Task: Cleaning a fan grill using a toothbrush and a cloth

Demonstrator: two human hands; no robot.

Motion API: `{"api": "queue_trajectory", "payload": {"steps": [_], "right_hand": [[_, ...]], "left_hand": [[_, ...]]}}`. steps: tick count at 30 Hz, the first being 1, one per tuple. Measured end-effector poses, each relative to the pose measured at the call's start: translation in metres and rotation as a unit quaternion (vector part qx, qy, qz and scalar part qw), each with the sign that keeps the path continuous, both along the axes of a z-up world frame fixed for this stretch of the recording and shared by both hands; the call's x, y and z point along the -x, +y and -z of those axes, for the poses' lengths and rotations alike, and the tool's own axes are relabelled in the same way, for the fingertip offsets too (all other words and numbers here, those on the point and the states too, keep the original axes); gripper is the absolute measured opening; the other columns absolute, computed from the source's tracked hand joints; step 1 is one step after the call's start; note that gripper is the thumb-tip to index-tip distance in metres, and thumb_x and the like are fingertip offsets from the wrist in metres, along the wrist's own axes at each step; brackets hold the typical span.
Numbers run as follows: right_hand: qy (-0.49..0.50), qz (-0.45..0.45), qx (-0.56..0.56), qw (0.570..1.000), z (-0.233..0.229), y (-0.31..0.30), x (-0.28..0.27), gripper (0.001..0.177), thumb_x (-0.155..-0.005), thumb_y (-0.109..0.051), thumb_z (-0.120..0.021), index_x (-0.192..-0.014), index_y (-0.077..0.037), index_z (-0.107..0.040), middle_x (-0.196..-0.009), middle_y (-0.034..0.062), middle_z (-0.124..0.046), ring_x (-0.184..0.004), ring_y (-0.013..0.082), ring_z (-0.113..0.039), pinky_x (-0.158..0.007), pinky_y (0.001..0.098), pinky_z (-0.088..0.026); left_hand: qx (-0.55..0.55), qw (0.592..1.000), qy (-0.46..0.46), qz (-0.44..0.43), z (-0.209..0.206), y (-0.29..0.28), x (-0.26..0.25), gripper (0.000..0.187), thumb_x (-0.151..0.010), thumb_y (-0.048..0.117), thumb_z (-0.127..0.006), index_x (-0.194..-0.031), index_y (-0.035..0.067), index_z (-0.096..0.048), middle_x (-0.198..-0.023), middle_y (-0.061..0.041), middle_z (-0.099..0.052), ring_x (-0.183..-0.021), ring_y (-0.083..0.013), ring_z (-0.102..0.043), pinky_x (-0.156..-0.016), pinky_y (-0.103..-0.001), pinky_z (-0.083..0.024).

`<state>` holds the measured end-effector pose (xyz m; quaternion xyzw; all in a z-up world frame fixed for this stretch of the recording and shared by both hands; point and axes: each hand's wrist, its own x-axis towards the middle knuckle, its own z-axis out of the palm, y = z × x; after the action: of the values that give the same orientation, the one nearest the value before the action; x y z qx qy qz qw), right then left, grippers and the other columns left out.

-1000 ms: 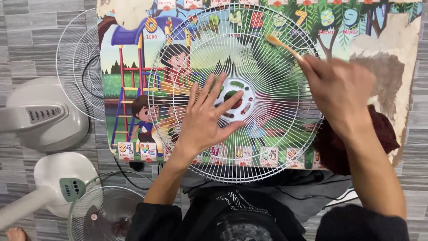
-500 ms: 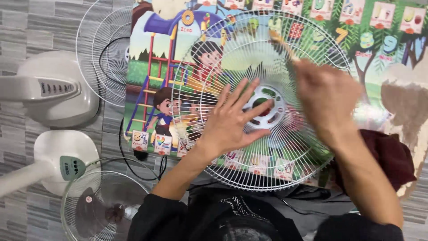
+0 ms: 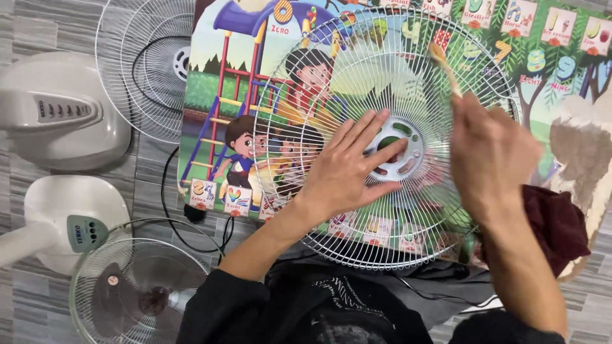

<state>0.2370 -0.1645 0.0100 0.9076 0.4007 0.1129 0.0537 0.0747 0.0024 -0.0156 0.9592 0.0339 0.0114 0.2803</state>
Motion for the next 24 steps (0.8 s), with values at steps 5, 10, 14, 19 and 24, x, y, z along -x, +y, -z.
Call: {"api": "queue_trajectory", "payload": {"steps": [5,10,14,19,24], "right_hand": [[0.067,-0.122,-0.064,0.988,-0.001,0.087,0.038,0.033,-0.118,-0.028,-0.060,-0.103,-0.008,-0.080,-0.061,-0.0034,-0.061,-0.033,0.0054,-0.028,-0.030,0.0227,-0.016],[0.081,-0.187,-0.094,0.975,-0.012,0.071,0.029,0.022,-0.116,-0.028,-0.070,-0.104,-0.017,-0.085,-0.065,-0.0055,-0.063,-0.038,0.0048,-0.035,-0.034,0.0231,-0.019],[-0.045,-0.117,-0.029,0.992,-0.005,0.043,-0.009,0.022,-0.130,-0.038,-0.078,-0.111,-0.031,-0.087,-0.059,-0.0156,-0.054,-0.042,0.0021,-0.031,-0.043,0.0214,-0.015],[0.011,-0.155,-0.059,0.986,0.004,0.049,0.024,0.027,-0.127,-0.030,-0.076,-0.104,-0.021,-0.086,-0.059,-0.0107,-0.053,-0.042,0.0043,-0.031,-0.039,0.0225,-0.017],[0.098,-0.254,-0.015,0.962,-0.016,0.061,0.091,0.016,-0.110,-0.025,-0.073,-0.124,-0.033,-0.075,-0.076,-0.0033,-0.071,-0.055,0.0106,-0.067,-0.034,0.0203,-0.053]], "left_hand": [[0.054,0.984,-0.167,-0.024,-0.016,0.005,0.003,0.040,-0.077,0.029,-0.081,-0.101,-0.002,-0.076,-0.121,-0.023,-0.069,-0.110,-0.0335,-0.069,-0.108,-0.049,-0.049],[0.125,0.918,-0.376,-0.035,-0.016,0.009,0.020,0.023,-0.079,0.023,-0.080,-0.066,0.010,-0.067,-0.070,-0.002,-0.070,-0.054,-0.0133,-0.059,-0.053,-0.025,-0.048],[0.220,0.865,-0.416,-0.173,-0.017,0.018,0.050,0.012,-0.075,0.007,-0.072,-0.066,0.010,-0.064,-0.074,-0.004,-0.069,-0.057,-0.0135,-0.056,-0.052,-0.026,-0.046],[0.179,0.869,-0.321,-0.332,-0.026,0.019,0.115,0.020,-0.075,-0.004,-0.072,-0.094,0.001,-0.065,-0.099,-0.010,-0.069,-0.087,-0.0226,-0.066,-0.081,-0.031,-0.055],[0.103,0.886,-0.260,-0.371,0.026,-0.014,0.153,0.033,-0.077,0.017,-0.078,-0.105,0.007,-0.063,-0.118,-0.011,-0.061,-0.103,-0.0250,-0.061,-0.086,-0.036,-0.055]]}}
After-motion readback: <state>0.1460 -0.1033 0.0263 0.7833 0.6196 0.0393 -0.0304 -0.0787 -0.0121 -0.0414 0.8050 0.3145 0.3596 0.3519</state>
